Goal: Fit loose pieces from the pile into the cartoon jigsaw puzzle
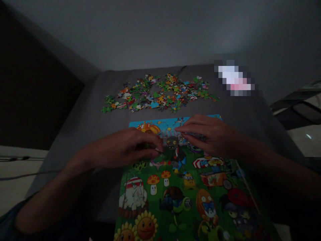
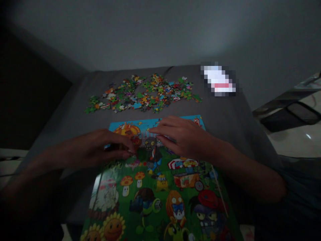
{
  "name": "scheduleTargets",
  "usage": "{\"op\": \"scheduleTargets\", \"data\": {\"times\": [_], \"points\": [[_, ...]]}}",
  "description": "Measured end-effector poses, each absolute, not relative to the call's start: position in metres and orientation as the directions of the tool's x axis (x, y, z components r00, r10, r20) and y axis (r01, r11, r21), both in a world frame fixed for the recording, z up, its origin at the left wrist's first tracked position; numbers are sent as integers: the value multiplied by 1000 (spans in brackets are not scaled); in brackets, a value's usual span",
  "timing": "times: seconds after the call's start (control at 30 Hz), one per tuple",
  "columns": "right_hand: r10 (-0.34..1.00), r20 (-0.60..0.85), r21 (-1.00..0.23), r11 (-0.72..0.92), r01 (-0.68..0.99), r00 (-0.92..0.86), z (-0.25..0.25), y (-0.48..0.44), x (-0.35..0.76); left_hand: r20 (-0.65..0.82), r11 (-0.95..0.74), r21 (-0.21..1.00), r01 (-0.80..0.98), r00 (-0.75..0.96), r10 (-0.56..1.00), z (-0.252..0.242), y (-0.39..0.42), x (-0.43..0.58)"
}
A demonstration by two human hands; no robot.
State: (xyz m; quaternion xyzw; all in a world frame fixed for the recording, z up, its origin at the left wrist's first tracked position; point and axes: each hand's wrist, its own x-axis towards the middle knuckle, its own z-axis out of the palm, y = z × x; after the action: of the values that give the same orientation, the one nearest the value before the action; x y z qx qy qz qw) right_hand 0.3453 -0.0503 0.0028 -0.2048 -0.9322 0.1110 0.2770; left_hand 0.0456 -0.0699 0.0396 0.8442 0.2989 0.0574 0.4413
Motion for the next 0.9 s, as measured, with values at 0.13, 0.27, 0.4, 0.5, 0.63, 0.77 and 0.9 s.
{"op": "scheduleTargets", "data": {"times": [0.13, 0.27, 0.4, 0.5, 0.63, 0.77, 0.9], "points": [[453, 451, -326, 886, 331, -769, 3, -50, 346, -174, -502, 751, 428, 863, 475, 39, -73, 54], [450, 463, -321, 888, 328, -764, 2, -50, 346, -272, -538, 686, 489, 859, 434, 42, -79, 58], [440, 464, -324, 892, 316, -769, 1, -50, 345, -321, -556, 634, 537, 837, 443, 43, -80, 55], [438, 456, -321, 893, 316, -775, 3, -50, 345, -329, -555, 586, 590, 800, 503, 40, -78, 51], [436, 446, -329, 892, 309, -782, 5, -51, 345, -320, -571, 535, 622, 775, 545, 36, -76, 48], [435, 452, -329, 893, 308, -779, 3, -51, 345, -299, -588, 539, 603, 790, 536, 32, -75, 49], [452, 444, -346, 883, 317, -773, 2, -51, 345, -301, -573, 570, 589, 798, 522, 30, -74, 48]]}}
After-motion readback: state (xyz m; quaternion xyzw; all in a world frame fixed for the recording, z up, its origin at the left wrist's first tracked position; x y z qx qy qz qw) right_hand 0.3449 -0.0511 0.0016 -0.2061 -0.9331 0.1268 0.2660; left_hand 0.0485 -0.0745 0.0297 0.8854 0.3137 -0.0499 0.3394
